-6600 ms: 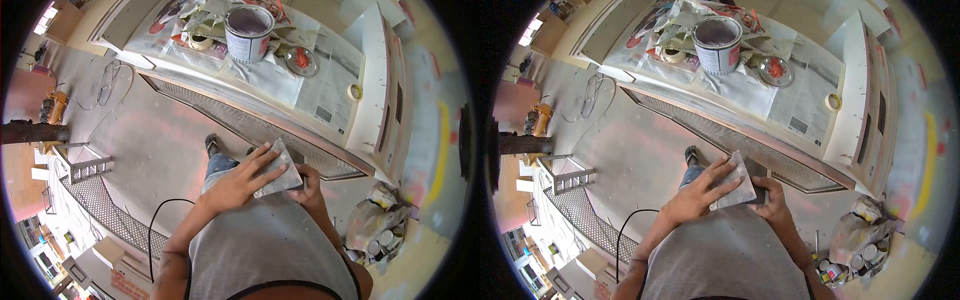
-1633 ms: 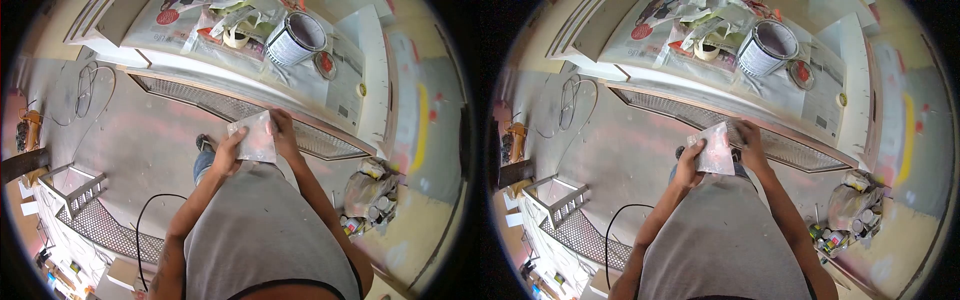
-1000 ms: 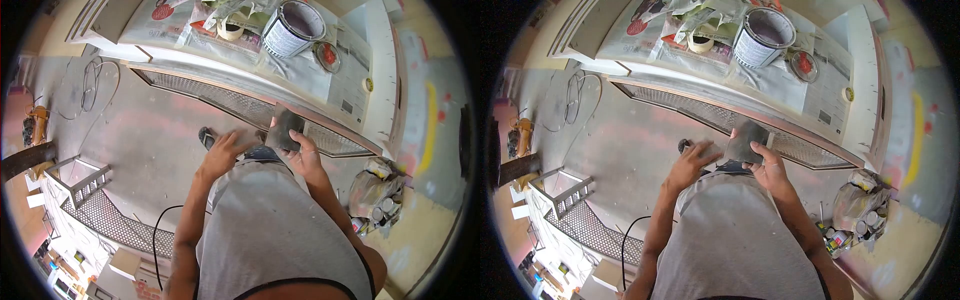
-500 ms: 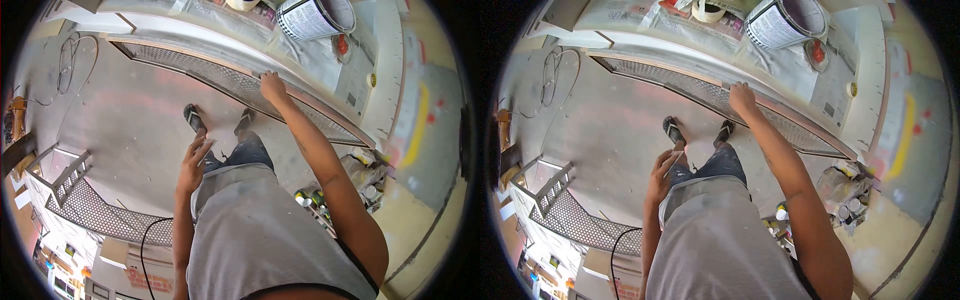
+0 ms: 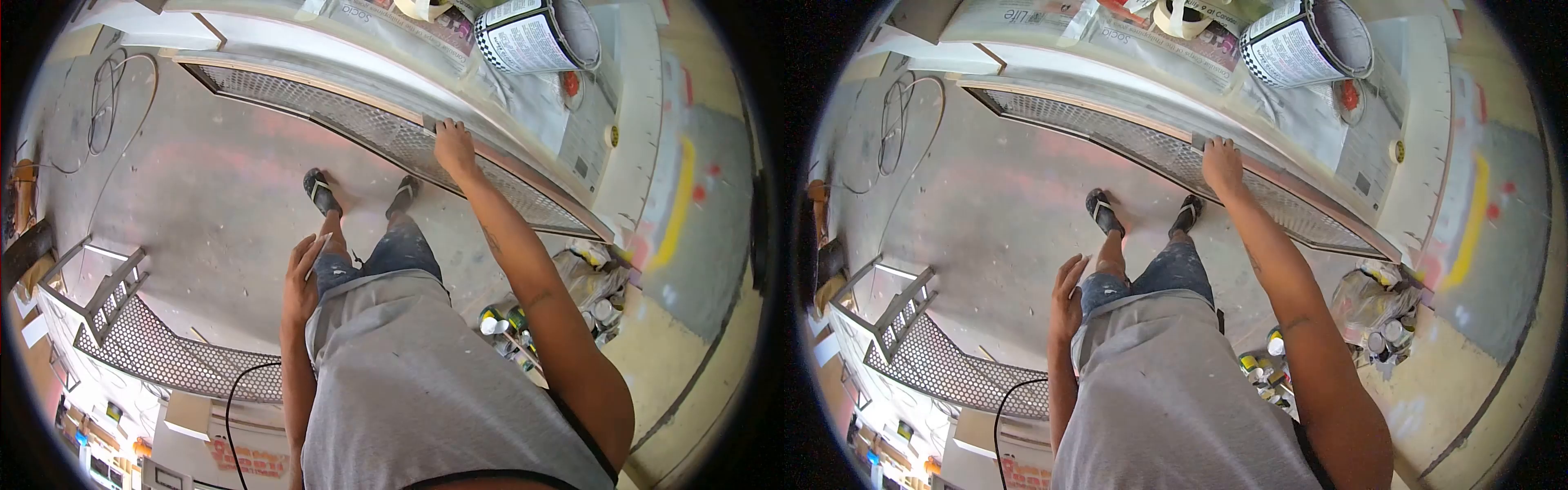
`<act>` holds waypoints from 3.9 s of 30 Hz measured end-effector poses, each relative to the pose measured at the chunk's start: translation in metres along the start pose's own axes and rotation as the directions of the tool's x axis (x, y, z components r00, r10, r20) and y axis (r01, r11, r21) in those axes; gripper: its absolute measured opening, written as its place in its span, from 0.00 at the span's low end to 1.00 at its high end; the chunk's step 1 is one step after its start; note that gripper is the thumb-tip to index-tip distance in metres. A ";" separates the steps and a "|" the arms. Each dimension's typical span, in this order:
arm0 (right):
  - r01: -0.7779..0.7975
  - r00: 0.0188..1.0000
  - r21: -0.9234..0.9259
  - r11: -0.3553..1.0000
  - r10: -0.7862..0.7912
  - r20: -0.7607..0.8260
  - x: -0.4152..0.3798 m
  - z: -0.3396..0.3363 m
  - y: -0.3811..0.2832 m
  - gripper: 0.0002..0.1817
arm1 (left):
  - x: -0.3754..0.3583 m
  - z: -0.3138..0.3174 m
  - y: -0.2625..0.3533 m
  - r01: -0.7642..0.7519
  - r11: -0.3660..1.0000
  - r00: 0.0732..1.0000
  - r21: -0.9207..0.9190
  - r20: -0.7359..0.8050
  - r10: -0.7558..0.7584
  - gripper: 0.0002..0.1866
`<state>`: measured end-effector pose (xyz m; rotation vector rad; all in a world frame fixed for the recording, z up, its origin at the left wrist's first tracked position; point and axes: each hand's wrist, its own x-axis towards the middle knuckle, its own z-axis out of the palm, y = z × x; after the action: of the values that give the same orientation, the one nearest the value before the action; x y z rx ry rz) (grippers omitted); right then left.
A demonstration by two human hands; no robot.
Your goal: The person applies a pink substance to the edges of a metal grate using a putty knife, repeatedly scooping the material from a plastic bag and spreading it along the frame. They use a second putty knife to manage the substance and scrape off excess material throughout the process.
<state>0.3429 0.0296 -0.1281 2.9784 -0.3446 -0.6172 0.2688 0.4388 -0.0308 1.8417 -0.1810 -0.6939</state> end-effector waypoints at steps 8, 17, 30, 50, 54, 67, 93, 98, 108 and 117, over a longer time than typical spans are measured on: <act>0.086 0.978 -0.064 0.994 -0.096 -0.184 -0.013 0.037 -0.001 0.17 | 0.007 -0.007 -0.008 0.026 0.996 0.999 -0.080 -0.037 -0.029 0.34; 0.060 0.947 -0.081 0.995 -0.082 -0.310 -0.007 0.044 -0.014 0.19 | 0.027 -0.001 -0.013 0.136 0.837 0.983 -0.531 -0.034 -0.181 0.32; 0.563 0.815 0.736 0.375 -0.109 -0.568 -0.206 -0.164 -0.047 0.34 | 0.092 0.090 0.112 0.525 0.043 0.837 -0.850 0.507 -0.208 0.16; -0.190 0.974 0.697 -0.691 -0.044 0.222 -0.245 -0.173 0.182 0.15 | 0.050 0.264 0.211 -0.415 0.774 0.893 -0.479 -0.049 0.448 0.28; -0.268 0.963 0.714 -0.647 -0.176 0.202 -0.245 -0.172 0.218 0.15 | 0.019 0.306 0.230 -0.511 0.829 0.859 -0.225 -0.149 0.489 0.37; 0.394 0.858 0.841 0.370 -0.476 -0.193 -0.083 -0.001 0.200 0.15 | -0.036 0.372 0.121 -0.159 0.971 0.903 -0.176 -0.424 0.071 0.32; 0.754 0.648 -0.007 0.657 -0.745 -0.159 0.036 0.029 0.101 0.27 | -0.076 0.430 0.031 -0.038 0.821 0.811 -0.570 -0.498 -0.308 0.31; 0.728 0.679 -0.015 0.685 -0.724 -0.125 0.040 0.035 0.111 0.27 | -0.085 0.440 0.022 -0.024 0.785 0.793 -0.620 -0.490 -0.363 0.32; 0.682 0.727 0.121 0.721 -0.686 -0.008 0.021 0.032 0.149 0.24 | -0.073 0.440 0.021 -0.076 0.751 0.798 -0.656 -0.492 -0.348 0.32; 0.683 0.728 0.145 0.716 -0.683 -0.055 -0.008 0.032 0.191 0.27 | -0.068 0.451 0.019 -0.079 0.733 0.809 -0.676 -0.473 -0.349 0.30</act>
<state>0.2840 -0.1550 -0.1305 3.2027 0.8076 -0.6571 -0.0261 0.0956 -0.0885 1.2669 0.5695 -0.2063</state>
